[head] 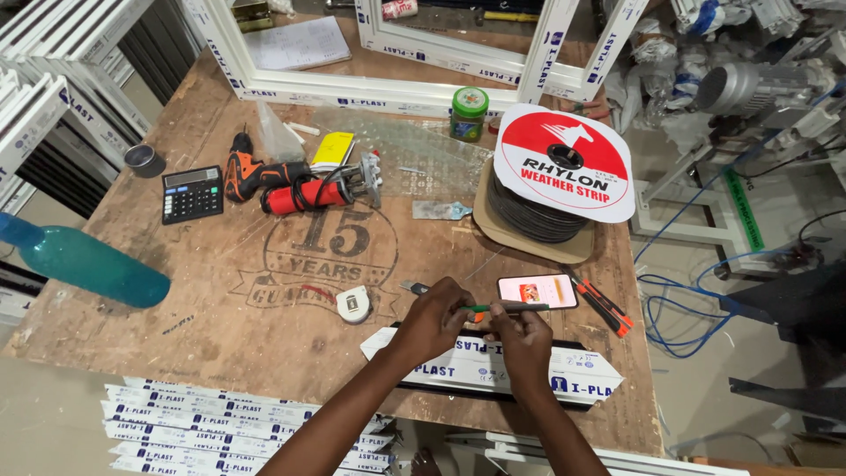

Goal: Marking, preparing, and welding uPVC window profiles using industrial machinery in a workshop.

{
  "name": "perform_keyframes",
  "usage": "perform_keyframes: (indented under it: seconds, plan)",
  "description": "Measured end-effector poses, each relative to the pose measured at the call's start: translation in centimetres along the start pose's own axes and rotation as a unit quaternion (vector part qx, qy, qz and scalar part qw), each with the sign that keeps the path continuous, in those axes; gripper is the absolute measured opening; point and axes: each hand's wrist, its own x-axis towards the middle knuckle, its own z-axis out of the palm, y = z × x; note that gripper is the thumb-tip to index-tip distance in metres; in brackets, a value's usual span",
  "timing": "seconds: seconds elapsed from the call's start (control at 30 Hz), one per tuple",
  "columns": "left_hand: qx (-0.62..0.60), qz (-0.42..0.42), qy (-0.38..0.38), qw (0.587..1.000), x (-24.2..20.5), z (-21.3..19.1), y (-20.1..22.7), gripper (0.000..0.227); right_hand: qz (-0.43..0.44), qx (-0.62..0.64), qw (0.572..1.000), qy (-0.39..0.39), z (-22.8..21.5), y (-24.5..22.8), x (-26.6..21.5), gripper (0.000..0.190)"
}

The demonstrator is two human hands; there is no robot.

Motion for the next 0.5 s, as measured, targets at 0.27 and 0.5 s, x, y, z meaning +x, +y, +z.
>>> perform_keyframes:
  seconds: [0.27, 0.5]
  plan:
    - [0.084, -0.054, 0.062, 0.993, -1.8, -1.6, -2.8, 0.016, 0.127, -0.055, 0.985, -0.107, 2.1, 1.5, 3.9, 0.033]
    - [0.211, -0.083, 0.142, 0.964, -3.7, -4.5, -4.5, 0.027, -0.06, -0.379, 0.889, -0.25, -1.3, -3.7, 2.3, 0.058]
